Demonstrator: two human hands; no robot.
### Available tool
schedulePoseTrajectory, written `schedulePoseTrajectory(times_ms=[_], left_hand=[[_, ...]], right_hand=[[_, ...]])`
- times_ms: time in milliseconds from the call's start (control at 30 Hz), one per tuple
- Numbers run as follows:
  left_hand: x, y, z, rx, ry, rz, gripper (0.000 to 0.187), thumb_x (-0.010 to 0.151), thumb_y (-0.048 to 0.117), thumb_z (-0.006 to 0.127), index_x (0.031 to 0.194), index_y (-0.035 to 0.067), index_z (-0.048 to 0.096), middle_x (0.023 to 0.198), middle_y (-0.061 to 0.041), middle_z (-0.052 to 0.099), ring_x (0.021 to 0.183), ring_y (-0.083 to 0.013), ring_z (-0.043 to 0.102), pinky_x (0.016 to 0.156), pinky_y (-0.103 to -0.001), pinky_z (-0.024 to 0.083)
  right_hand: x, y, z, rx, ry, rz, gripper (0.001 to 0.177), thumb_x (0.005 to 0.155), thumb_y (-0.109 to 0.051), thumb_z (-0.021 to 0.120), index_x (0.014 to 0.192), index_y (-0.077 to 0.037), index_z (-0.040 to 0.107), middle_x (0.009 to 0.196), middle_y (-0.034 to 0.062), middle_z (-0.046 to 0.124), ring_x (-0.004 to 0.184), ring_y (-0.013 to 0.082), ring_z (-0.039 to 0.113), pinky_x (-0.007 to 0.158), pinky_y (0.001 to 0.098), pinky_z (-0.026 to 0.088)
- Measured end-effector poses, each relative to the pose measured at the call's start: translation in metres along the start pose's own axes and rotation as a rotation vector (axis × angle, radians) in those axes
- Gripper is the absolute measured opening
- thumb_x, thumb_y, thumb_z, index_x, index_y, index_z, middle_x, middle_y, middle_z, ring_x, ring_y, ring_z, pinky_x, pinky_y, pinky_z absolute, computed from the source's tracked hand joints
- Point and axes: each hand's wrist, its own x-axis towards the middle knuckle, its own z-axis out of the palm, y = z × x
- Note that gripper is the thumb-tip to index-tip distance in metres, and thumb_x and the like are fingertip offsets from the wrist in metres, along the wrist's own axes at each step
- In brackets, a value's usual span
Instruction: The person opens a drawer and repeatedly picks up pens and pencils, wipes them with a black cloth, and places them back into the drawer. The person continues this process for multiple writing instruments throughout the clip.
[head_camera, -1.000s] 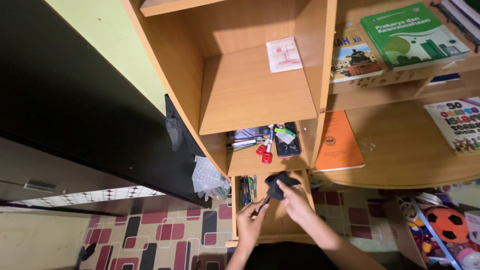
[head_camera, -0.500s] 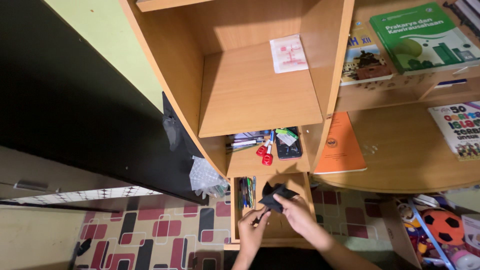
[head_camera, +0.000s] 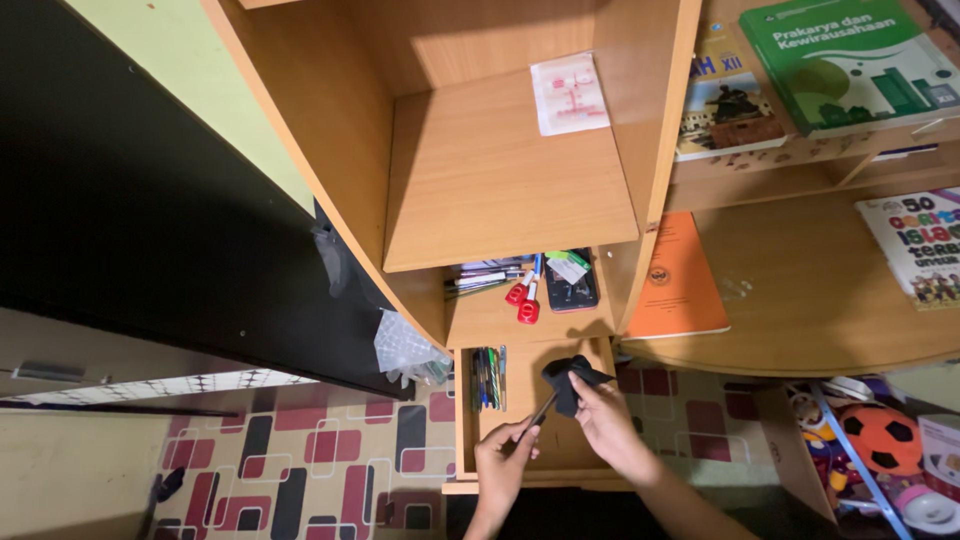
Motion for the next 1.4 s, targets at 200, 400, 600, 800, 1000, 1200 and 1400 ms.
schedulePoseTrajectory(times_ms=[200, 400, 600, 800, 1000, 1200, 1400], left_hand=[[0.004, -0.016, 0.002, -0.004, -0.014, -0.093, 0.019, 0.095, 0.014, 0.071, 0.105, 0.0, 0.079, 0.066, -0.001, 0.066, 0.053, -0.0064, 0.055, 0.048, -0.022, 0.043], [0.009, -0.005, -0.008, -0.304, -0.08, -0.36, 0.025, 0.101, 0.022, 0.065, 0.09, 0.001, 0.074, 0.063, 0.001, 0.057, 0.049, -0.006, 0.045, 0.046, -0.022, 0.033], [0.014, 0.003, -0.006, -0.583, -0.202, -0.597, 0.016, 0.101, 0.02, 0.065, 0.097, 0.005, 0.067, 0.065, 0.001, 0.054, 0.049, -0.0068, 0.04, 0.045, -0.022, 0.029], [0.02, -0.016, -0.006, -0.774, -0.349, -0.741, 0.023, 0.104, 0.021, 0.061, 0.114, 0.001, 0.064, 0.066, 0.002, 0.05, 0.051, -0.0074, 0.04, 0.048, -0.023, 0.033], [0.024, -0.037, 0.001, -1.061, -0.421, -0.916, 0.031, 0.106, 0.02, 0.052, 0.127, -0.001, 0.063, 0.066, 0.003, 0.047, 0.053, -0.007, 0.04, 0.051, -0.023, 0.035], [0.024, -0.034, 0.002, -0.848, -0.267, -0.747, 0.018, 0.104, 0.017, 0.06, 0.11, 0.0, 0.062, 0.071, -0.002, 0.058, 0.056, -0.0096, 0.048, 0.052, -0.025, 0.04], [0.006, -0.005, 0.008, -0.263, -0.132, -0.313, 0.017, 0.096, 0.013, 0.07, 0.106, 0.0, 0.075, 0.073, -0.005, 0.069, 0.056, -0.0105, 0.06, 0.053, -0.024, 0.047]], right_hand=[[-0.031, 0.0, 0.033, -0.037, -0.09, 0.002, 0.024, 0.088, -0.005, 0.069, 0.112, 0.0, 0.066, 0.104, 0.0117, 0.075, 0.093, 0.0221, 0.074, 0.085, 0.0394, 0.059], [-0.054, -0.006, 0.04, -0.105, -0.192, 0.015, 0.021, 0.089, -0.004, 0.07, 0.108, 0.005, 0.069, 0.106, 0.0139, 0.076, 0.096, 0.0211, 0.074, 0.089, 0.0361, 0.06], [-0.03, -0.015, 0.011, -0.062, -0.127, -0.092, 0.02, 0.087, -0.006, 0.072, 0.106, 0.0, 0.069, 0.099, 0.0069, 0.076, 0.089, 0.0157, 0.073, 0.081, 0.0317, 0.058], [-0.019, -0.027, -0.012, -0.016, 0.005, -0.148, 0.013, 0.09, -0.011, 0.073, 0.099, -0.001, 0.072, 0.092, 0.0043, 0.074, 0.079, 0.0109, 0.067, 0.071, 0.0274, 0.053], [-0.044, -0.028, 0.011, -0.008, -0.07, -0.151, 0.014, 0.089, -0.006, 0.071, 0.1, 0.002, 0.072, 0.097, 0.0074, 0.076, 0.088, 0.0141, 0.072, 0.082, 0.0299, 0.057], [-0.057, -0.011, 0.029, -0.077, -0.164, -0.074, 0.022, 0.088, -0.004, 0.072, 0.11, 0.0, 0.068, 0.105, 0.0056, 0.075, 0.096, 0.0136, 0.071, 0.088, 0.0322, 0.057], [-0.037, -0.018, 0.024, -0.107, -0.101, -0.065, 0.022, 0.089, -0.006, 0.072, 0.11, 0.001, 0.069, 0.103, 0.0096, 0.076, 0.092, 0.0194, 0.073, 0.084, 0.0368, 0.059]])
